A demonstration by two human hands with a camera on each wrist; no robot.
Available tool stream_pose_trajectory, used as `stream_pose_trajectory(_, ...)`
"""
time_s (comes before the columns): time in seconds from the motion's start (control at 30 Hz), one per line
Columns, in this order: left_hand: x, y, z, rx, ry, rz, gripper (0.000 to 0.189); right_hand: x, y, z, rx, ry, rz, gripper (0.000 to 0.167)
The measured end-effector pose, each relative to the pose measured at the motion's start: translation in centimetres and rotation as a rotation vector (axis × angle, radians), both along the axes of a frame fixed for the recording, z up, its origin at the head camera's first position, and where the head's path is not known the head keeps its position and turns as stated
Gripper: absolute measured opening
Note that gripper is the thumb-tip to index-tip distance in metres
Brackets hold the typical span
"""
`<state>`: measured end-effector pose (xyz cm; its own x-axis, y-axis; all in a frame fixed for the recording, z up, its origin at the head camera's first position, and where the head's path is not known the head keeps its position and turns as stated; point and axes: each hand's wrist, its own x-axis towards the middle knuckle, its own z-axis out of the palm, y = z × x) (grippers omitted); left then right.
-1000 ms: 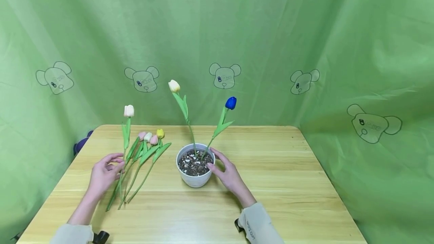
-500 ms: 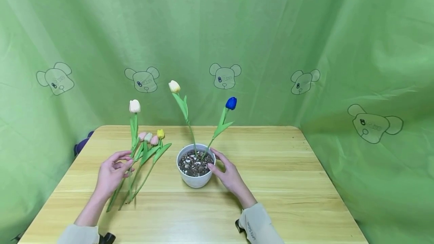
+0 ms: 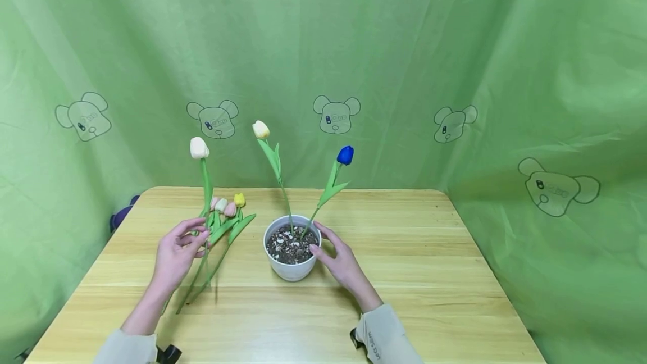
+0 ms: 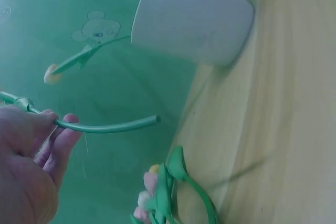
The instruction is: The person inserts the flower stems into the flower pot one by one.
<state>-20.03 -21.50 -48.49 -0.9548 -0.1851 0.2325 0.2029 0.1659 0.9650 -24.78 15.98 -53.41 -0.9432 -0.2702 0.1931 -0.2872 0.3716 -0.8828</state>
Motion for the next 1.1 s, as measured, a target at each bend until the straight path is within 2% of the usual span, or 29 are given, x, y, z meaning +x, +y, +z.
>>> stream_pose_trajectory(0.17,-0.6,1.3,0.5,0.059,0.051,-0.017,0.036,0.0,0.0,0.0,-0.001,-0.003,0.004,0.06)
stream_pose_trajectory(0.67,-2.2,4.9,2.4,0.159,0.159,-0.053,0.033,0.0,0.0,0.0,0.003,-0.032,-0.002,0.061)
stream_pose_trajectory(0.9,-2.7,6.8,3.3,0.284,0.226,-0.101,0.035,0.0,0.1,0.0,-0.004,-0.033,-0.006,0.061)
stream_pose_trajectory(1.1,-3.2,8.2,3.6,0.358,0.281,-0.108,0.036,0.0,0.1,0.0,0.008,-0.015,0.004,0.061)
